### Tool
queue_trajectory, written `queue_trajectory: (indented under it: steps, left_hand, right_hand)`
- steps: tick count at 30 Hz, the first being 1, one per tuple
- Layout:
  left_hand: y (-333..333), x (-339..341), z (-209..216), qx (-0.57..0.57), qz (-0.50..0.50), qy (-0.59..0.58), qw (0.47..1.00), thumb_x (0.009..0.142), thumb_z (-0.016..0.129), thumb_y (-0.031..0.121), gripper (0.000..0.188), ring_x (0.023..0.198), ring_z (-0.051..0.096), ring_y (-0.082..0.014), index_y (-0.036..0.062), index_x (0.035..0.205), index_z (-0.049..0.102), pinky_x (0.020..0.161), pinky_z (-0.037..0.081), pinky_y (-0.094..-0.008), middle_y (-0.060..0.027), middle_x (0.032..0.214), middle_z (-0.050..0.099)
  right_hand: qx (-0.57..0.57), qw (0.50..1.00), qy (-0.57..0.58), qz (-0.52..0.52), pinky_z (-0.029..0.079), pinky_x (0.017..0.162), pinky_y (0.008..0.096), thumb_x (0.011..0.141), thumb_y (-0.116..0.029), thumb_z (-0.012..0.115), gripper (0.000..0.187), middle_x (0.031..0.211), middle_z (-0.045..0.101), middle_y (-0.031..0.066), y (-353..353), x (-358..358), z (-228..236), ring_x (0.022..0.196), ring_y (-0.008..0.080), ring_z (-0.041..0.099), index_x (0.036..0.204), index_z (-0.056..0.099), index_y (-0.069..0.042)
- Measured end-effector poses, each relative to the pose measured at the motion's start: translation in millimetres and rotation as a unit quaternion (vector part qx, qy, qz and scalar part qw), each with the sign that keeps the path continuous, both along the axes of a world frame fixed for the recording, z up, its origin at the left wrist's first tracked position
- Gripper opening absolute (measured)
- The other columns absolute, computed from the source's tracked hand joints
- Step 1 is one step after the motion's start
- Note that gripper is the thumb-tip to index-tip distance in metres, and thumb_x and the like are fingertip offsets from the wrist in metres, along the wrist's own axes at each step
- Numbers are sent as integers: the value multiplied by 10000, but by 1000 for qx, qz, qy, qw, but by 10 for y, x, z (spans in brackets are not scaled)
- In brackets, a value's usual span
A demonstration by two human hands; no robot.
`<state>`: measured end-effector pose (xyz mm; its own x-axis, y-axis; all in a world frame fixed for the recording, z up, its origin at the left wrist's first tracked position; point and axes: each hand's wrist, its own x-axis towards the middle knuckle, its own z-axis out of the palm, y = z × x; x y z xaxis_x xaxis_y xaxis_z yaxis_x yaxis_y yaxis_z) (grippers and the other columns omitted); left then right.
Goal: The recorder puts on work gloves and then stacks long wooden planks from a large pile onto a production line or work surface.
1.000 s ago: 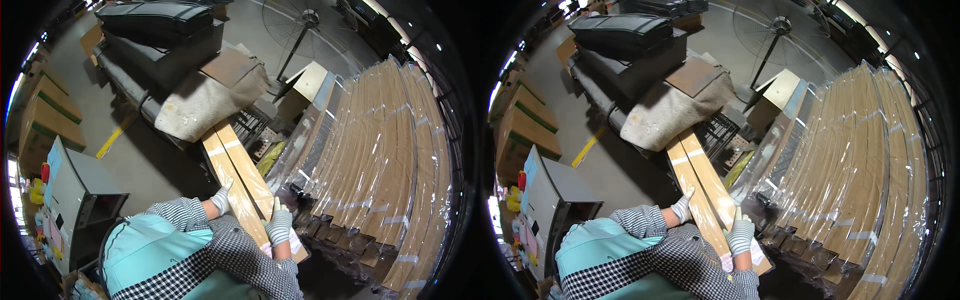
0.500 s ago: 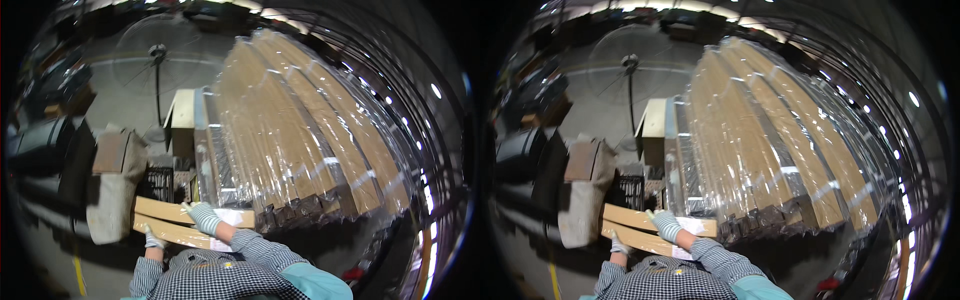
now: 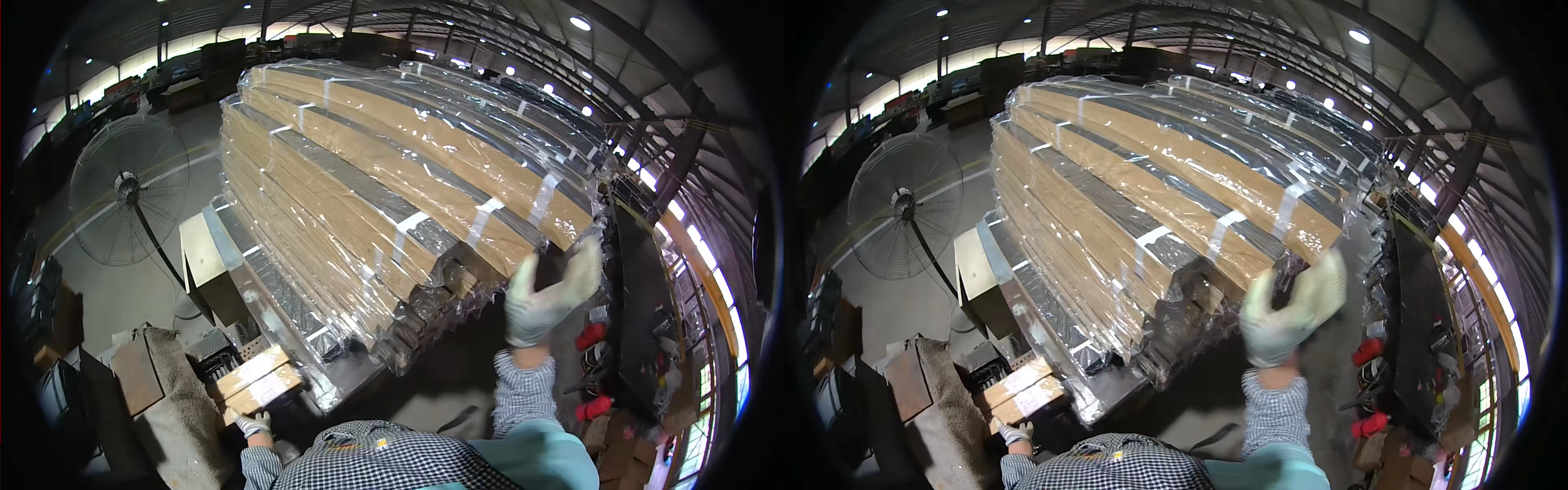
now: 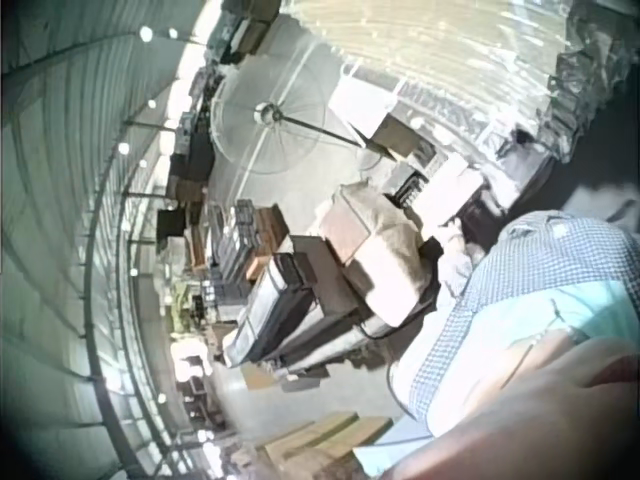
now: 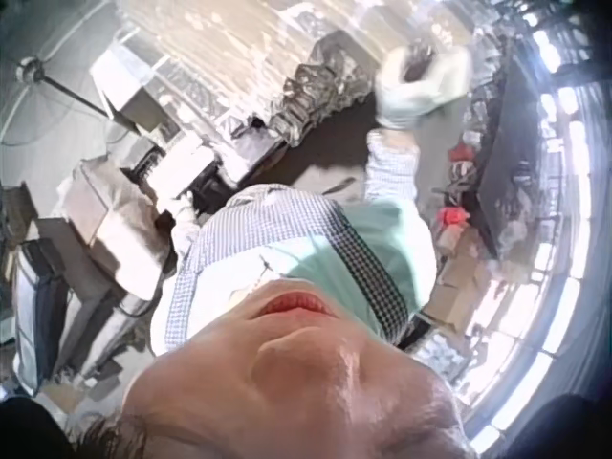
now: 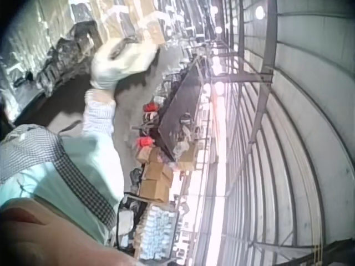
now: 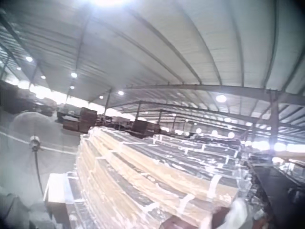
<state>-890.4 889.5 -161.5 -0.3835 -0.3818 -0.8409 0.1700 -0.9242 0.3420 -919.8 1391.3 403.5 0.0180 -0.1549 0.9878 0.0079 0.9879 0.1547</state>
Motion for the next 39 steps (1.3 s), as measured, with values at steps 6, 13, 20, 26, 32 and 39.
queue_trajectory:
  steps: [6,13,20,26,32,39]
  left_hand:
    - [964,-741,1481,31,-211,231,949,895,665,577,698,1354,462,-292,123,1398,501,1075,401,-471,-103,1426,503]
    - [1923,-1137,4358,-282,-320,577,696,875,664,623,1038,1468,333,-373,39,1588,187,1167,363,-535,-260,1614,228]
    - [1633,-1260,5007,-410,-359,499,674,930,622,583,844,1313,520,-228,65,1541,357,1081,458,-409,-105,1496,495]
    - [1679,-1485,4618,3,-408,541,735,938,709,291,424,1127,672,-219,60,1288,645,995,554,-391,-116,1203,709]
    - [2006,-1257,4912,-193,-308,545,755,966,679,234,381,1209,619,-163,66,1306,639,1043,512,-320,-55,1272,680]
    - [1614,-713,4313,-88,-303,610,727,945,692,402,630,1238,605,-205,26,1415,508,1061,520,-371,-129,1377,604]
  right_hand:
    - [85,982,-154,69,371,1127,472,765,-33,776,945,1432,495,198,946,-142,621,1304,370,493,1559,264,-31]
    - [36,854,-231,464,430,1090,427,701,-346,905,1050,1356,592,153,643,-4,864,1279,300,548,1537,358,-26]
    - [-208,785,-476,338,509,995,372,926,-222,722,465,1220,666,180,638,-162,730,1140,280,649,1313,599,4]
    - [-98,828,-487,260,529,868,345,986,-330,643,459,1071,686,153,660,-390,747,961,252,670,1274,588,23]
    - [-280,524,-684,423,473,871,275,936,-335,682,364,1018,667,8,139,-229,809,943,113,604,1157,649,-47]
    - [-452,212,-582,642,376,1141,411,776,-200,784,935,1457,503,142,-758,261,-78,1331,263,494,1568,306,-65]
